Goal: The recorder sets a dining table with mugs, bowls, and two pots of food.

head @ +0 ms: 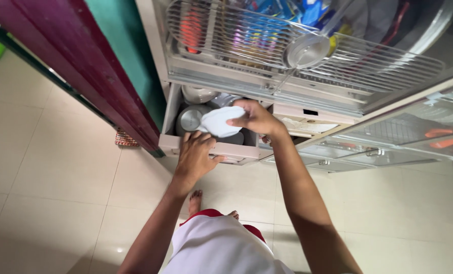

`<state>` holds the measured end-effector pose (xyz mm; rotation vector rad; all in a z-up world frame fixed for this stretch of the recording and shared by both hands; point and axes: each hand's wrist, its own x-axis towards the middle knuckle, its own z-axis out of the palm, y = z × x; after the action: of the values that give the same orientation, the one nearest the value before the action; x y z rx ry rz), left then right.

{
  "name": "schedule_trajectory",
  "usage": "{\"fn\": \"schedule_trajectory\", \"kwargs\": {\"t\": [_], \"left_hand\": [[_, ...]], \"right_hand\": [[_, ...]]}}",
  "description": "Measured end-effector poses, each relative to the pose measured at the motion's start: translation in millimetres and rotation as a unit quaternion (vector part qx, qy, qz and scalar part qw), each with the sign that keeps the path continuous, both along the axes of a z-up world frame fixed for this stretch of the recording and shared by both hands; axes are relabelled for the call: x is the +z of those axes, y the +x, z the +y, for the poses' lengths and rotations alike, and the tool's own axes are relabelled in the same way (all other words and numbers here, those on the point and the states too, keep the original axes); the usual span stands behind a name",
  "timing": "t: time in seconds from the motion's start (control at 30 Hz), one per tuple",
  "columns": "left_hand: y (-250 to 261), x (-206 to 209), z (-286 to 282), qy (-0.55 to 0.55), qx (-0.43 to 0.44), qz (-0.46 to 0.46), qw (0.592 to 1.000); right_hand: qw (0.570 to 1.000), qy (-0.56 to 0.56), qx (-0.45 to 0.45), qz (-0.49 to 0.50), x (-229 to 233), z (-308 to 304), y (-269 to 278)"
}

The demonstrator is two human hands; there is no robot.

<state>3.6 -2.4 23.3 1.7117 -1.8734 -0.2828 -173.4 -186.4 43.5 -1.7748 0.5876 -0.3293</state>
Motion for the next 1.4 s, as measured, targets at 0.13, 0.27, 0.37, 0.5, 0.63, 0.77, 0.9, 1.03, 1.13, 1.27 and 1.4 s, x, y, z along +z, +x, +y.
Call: {"fn": "schedule_trajectory", "kwargs": {"t": [0.13,0.27,0.37,0.5,0.63,0.77,0.9,1.03,1.13,1.27,1.4], "left_hand": [[4,-9,-4,-0.022,-0.001,-0.018,1.000],[10,-1,-12,-0.015,-0.012,-0.027,0.999],[12,24,-12,0.025,0.005,-0.013,1.000],[0,28,-6,-0.074,0.017,0.093,0.993],[-45,30,-14,0.019,-0.091,0.525,0.846],[-76,20,-26,0.252,-0.230,0.881,0.328],[-124,48,-34,0.371,-0.123,0.819,0.421],[-182,35,-28,0.436,-0.155,0.775,0.431],[-231,17,-9,0.491,-0.199,0.737,0.419],[-302,24,27,0.571,-0.191,0.696,0.391],[-379,18,72,0.626,-0.239,0.633,0.388]], "right_hand": [[0.986,-0.065,-0.131,-0.075,3,36,-23],[0.926,-0.275,-0.223,-0.128,40,90,-33],[0.876,-0.394,-0.256,-0.110,62,122,-39],[0.838,-0.449,-0.287,-0.118,61,148,-49],[0.825,-0.458,-0.314,-0.110,68,167,-57],[0.820,-0.472,-0.317,-0.063,64,183,-75],[0.824,-0.448,-0.345,0.034,58,210,-111],[0.794,-0.403,-0.435,0.133,66,254,-144],[0.740,-0.390,-0.523,0.162,80,294,-164],[0.570,-0.316,-0.741,0.163,73,350,-198],[0.342,-0.182,-0.918,0.089,63,403,-250]]}}
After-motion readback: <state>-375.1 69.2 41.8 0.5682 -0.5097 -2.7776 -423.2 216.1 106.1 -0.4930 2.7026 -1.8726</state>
